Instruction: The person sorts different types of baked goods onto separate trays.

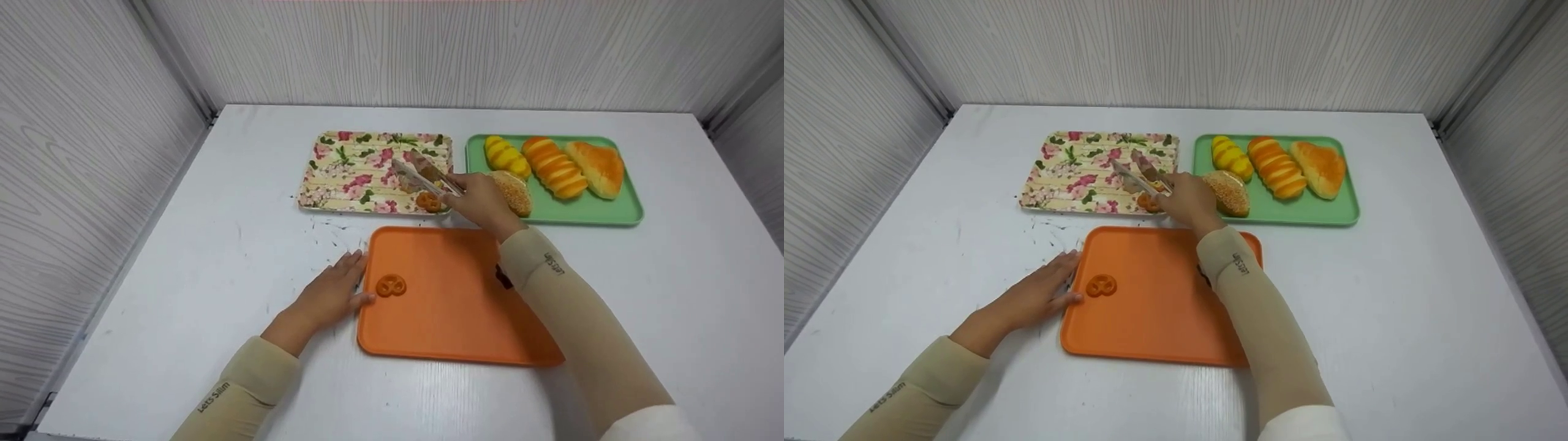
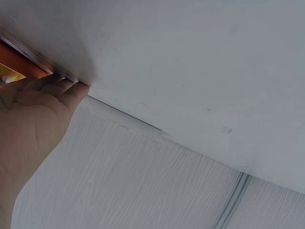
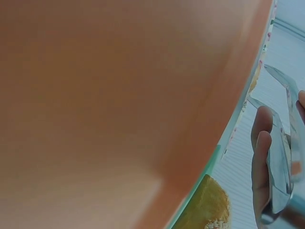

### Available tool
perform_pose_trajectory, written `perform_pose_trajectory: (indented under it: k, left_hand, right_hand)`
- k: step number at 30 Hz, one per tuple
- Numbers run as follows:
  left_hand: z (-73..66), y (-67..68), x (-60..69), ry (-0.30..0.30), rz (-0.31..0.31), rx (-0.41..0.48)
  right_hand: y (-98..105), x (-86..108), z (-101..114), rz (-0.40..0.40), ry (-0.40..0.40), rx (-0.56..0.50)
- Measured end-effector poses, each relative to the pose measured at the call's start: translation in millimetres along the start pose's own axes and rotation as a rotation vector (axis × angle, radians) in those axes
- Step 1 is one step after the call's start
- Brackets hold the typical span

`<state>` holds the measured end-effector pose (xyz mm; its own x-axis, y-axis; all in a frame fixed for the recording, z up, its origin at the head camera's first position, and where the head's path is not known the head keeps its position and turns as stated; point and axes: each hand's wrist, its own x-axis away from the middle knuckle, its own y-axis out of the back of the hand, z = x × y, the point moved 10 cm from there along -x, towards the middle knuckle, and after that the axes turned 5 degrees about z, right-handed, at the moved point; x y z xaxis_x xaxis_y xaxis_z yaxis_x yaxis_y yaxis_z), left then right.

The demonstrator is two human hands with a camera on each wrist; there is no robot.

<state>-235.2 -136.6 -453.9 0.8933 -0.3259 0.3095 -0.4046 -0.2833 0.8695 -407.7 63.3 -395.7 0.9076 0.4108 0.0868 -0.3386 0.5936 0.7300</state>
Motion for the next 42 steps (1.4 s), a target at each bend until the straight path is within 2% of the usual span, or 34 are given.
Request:
perform_pose_trajectory:
  k: [4, 10, 17, 25, 36, 42]
  left_hand:
    - [-0.2, -0.5, -0.4, 0.007, 0.001, 0.004]
    - [-0.2, -0.4, -0.8, -0.017, -0.006, -0.005]
    - [-1.4, 0.4, 0.3, -0.033, -0.013, 0.001]
    - [-1.8, 0.2, -0.2, -0.04, -0.014, 0.002]
    - [1.2, -0.3, -1.5, -0.019, -0.012, 0.002]
    - [-0.8, -0.4, -0.8, -0.031, -0.009, -0.008]
  right_hand:
    - [2, 2.9, 0, 0.004, -0.001, -0.034]
    - [3, 10.3, 4, 0.033, 0.007, -0.094]
    - [2, 22.3, 8, 0.046, 0.033, -0.04]
    - [0, 38.2, 12, 0.05, 0.1, 0.018]
    - [-16, 70.5, 18, 0.165, 0.174, -0.02]
    - [-28, 85.7, 22, 0.232, 0.224, -0.02]
